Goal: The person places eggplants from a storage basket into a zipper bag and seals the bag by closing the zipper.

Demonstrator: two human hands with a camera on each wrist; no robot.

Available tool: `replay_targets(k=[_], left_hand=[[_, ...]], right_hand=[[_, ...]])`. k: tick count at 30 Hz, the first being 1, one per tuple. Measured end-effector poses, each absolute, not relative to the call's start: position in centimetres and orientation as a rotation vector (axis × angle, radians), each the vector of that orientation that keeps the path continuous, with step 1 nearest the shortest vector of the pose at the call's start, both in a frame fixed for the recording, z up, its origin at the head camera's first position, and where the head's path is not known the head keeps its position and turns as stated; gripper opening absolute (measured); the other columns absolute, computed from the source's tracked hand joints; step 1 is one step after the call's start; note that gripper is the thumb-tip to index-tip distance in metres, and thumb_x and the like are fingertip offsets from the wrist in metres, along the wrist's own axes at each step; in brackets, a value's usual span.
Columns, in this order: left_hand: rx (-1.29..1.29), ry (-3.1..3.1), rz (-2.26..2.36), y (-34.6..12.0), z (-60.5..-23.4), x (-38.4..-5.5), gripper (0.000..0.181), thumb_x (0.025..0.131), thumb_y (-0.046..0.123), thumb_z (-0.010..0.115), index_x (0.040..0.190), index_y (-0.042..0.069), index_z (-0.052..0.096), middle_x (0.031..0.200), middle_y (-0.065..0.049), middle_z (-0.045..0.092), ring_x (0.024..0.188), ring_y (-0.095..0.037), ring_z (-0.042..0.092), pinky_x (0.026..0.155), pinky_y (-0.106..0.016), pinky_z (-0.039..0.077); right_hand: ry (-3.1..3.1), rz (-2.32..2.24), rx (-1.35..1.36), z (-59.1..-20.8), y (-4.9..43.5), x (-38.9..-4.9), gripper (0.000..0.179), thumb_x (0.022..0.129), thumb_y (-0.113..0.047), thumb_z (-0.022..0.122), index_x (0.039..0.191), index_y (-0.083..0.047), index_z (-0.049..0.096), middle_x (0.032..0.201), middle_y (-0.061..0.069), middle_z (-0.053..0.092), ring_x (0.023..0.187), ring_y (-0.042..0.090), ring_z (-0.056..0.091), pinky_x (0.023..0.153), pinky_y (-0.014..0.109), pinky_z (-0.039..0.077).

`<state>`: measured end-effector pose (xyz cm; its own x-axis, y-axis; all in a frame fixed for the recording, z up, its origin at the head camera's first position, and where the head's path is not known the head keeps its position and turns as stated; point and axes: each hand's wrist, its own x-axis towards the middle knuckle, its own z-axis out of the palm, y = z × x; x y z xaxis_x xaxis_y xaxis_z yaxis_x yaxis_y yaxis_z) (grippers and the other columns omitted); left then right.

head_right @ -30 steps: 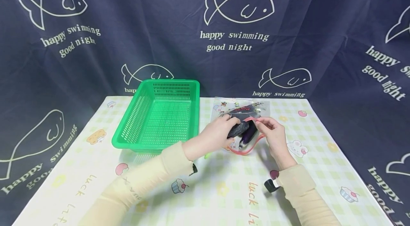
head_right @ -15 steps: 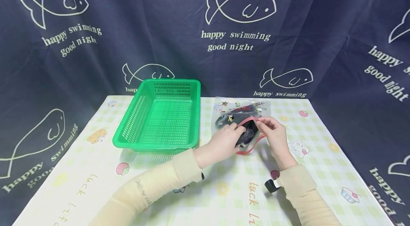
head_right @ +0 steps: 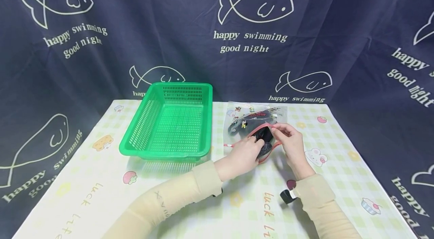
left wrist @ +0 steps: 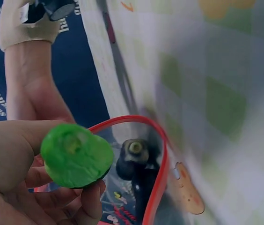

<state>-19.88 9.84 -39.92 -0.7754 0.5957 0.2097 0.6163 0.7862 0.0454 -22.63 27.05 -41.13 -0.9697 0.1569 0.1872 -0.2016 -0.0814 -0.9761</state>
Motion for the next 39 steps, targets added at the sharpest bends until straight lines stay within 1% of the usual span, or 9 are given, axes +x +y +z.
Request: replay_targets(k=[2,7,10,16,20,29,33,39], left_hand=[[-0.936,-2.823,-0.184,10.1,-40.2,-20.0,0.031,0.085,0.027,0.068,0.111,0.017,0.054,0.1,-0.003,0.059,0.085,-0.016,0.06,0.065,-0.027,0.052],[-0.901,-2.879,-0.184,10.7,-40.9,-20.2,0.026,0.089,0.025,0.063,0.112,0.018,0.054,0.103,-0.003,0.059,0.085,-0.017,0.059,0.064,-0.032,0.052],[-0.898,-2.891,-0.146,11.1,-41.3,-20.4,0.023,0.09,0.024,0.061,0.111,0.019,0.054,0.103,-0.003,0.058,0.084,-0.017,0.057,0.066,-0.031,0.051],[-0.889,-2.855,-0.086,11.6,-42.0,-20.8,0.02,0.089,0.022,0.061,0.107,0.018,0.054,0.101,-0.003,0.059,0.079,-0.017,0.056,0.065,-0.029,0.051],[-0.898,-2.829,-0.054,11.7,-42.2,-21.0,0.021,0.089,0.021,0.06,0.109,0.017,0.054,0.1,-0.003,0.059,0.078,-0.016,0.057,0.067,-0.027,0.051],[-0.887,-2.833,0.01,12.4,-42.4,-21.1,0.018,0.093,0.025,0.057,0.109,0.019,0.054,0.1,-0.003,0.057,0.079,-0.016,0.054,0.059,-0.027,0.051],[-0.886,-2.81,0.028,12.8,-42.6,-21.4,0.02,0.092,0.026,0.058,0.11,0.018,0.054,0.1,-0.003,0.058,0.077,-0.015,0.055,0.06,-0.025,0.05],[-0.901,-2.81,0.05,13.1,-42.9,-21.7,0.026,0.089,0.028,0.061,0.111,0.017,0.053,0.102,-0.004,0.058,0.08,-0.016,0.056,0.066,-0.025,0.051]], right_hand=[[-1.944,2.147,0.052,-41.1,27.0,-22.6,0.01,0.085,-0.002,0.066,0.088,-0.011,0.07,0.078,-0.008,0.067,0.069,0.002,0.059,0.064,0.015,0.049],[-1.948,2.147,0.051,-41.1,26.9,-22.6,0.01,0.085,-0.001,0.066,0.088,-0.011,0.07,0.078,-0.008,0.067,0.068,0.002,0.059,0.064,0.015,0.049],[-1.951,2.147,0.047,-41.1,26.9,-22.6,0.01,0.085,-0.002,0.066,0.088,-0.01,0.069,0.078,-0.008,0.067,0.069,0.002,0.059,0.064,0.015,0.049],[-1.958,2.148,0.054,-41.0,26.9,-22.5,0.01,0.085,-0.002,0.066,0.09,-0.009,0.07,0.079,-0.007,0.067,0.069,0.004,0.059,0.065,0.016,0.049],[-1.953,2.153,0.065,-41.0,26.8,-22.5,0.009,0.085,-0.001,0.066,0.09,-0.009,0.069,0.08,-0.006,0.068,0.07,0.005,0.06,0.065,0.015,0.05],[-1.956,2.155,0.057,-41.1,26.9,-22.5,0.01,0.085,-0.001,0.066,0.09,-0.009,0.07,0.08,-0.007,0.068,0.07,0.004,0.06,0.065,0.015,0.05],[-1.959,2.153,0.049,-41.2,27.0,-22.6,0.01,0.085,-0.002,0.066,0.091,-0.01,0.07,0.08,-0.007,0.068,0.071,0.004,0.06,0.065,0.015,0.05],[-1.962,2.158,0.046,-41.4,27.0,-22.8,0.011,0.085,-0.002,0.066,0.091,-0.01,0.07,0.081,-0.007,0.068,0.072,0.004,0.06,0.066,0.015,0.05]])
